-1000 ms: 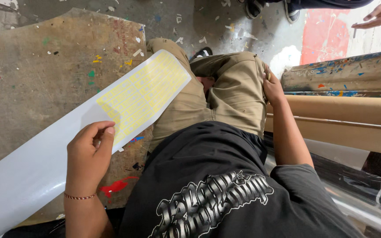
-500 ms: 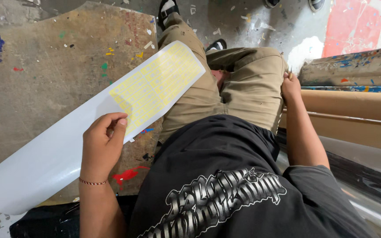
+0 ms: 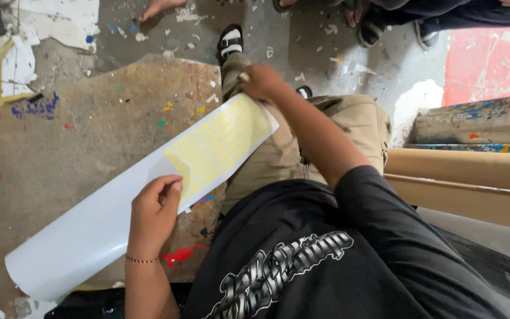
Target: The person uses a utility knife to cut a sheet of yellow vinyl lettering on a work surface. They hold the sheet steady with one hand and carefully cut along the printed lines with the other, occasionally adjusting the sheet's position.
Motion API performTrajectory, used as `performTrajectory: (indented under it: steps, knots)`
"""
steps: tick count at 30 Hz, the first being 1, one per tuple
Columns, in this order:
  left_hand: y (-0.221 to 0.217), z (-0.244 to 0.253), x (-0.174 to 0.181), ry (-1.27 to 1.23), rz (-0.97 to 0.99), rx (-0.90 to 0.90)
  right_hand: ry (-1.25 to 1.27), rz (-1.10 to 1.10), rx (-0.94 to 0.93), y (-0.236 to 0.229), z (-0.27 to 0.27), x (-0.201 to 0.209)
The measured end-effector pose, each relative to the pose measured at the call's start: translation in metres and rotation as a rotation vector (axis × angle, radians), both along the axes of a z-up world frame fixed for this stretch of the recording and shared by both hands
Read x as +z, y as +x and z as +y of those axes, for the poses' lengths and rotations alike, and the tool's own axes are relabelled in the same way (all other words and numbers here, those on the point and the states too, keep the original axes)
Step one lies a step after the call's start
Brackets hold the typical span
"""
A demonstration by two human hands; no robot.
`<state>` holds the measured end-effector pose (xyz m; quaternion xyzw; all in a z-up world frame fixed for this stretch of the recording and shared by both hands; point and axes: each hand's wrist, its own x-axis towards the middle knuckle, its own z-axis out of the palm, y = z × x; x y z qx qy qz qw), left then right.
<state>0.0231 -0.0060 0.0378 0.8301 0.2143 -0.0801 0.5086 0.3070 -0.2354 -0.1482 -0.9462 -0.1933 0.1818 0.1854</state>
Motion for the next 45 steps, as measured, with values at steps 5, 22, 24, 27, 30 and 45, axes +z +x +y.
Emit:
performTrajectory:
  steps: [5, 22, 24, 27, 30, 45]
  knots:
    - [0.000, 0.002, -0.006, -0.048, -0.005, -0.009, -0.246, 0.096, 0.128, -0.002, 0.046, -0.019]
    - [-0.009, 0.014, -0.029, -0.052, -0.068, -0.046, -0.299, 0.253, 0.528, 0.001, 0.081, -0.050]
    - [-0.008, 0.013, -0.028, -0.056, -0.093, -0.031, -0.282, 0.183, 0.533, 0.009, 0.070, -0.037]
    - [-0.014, 0.015, -0.035, -0.046, -0.139, -0.055, -0.058, 0.192, 0.219, 0.017, 0.019, -0.009]
    - [-0.017, 0.016, -0.041, -0.073, -0.240, -0.040, 0.226, 0.195, -0.104, 0.013, -0.045, 0.028]
    - [-0.019, 0.016, -0.041, 0.053, -0.330, 0.127, 0.102, 0.016, 0.146, -0.192, -0.146, 0.106]
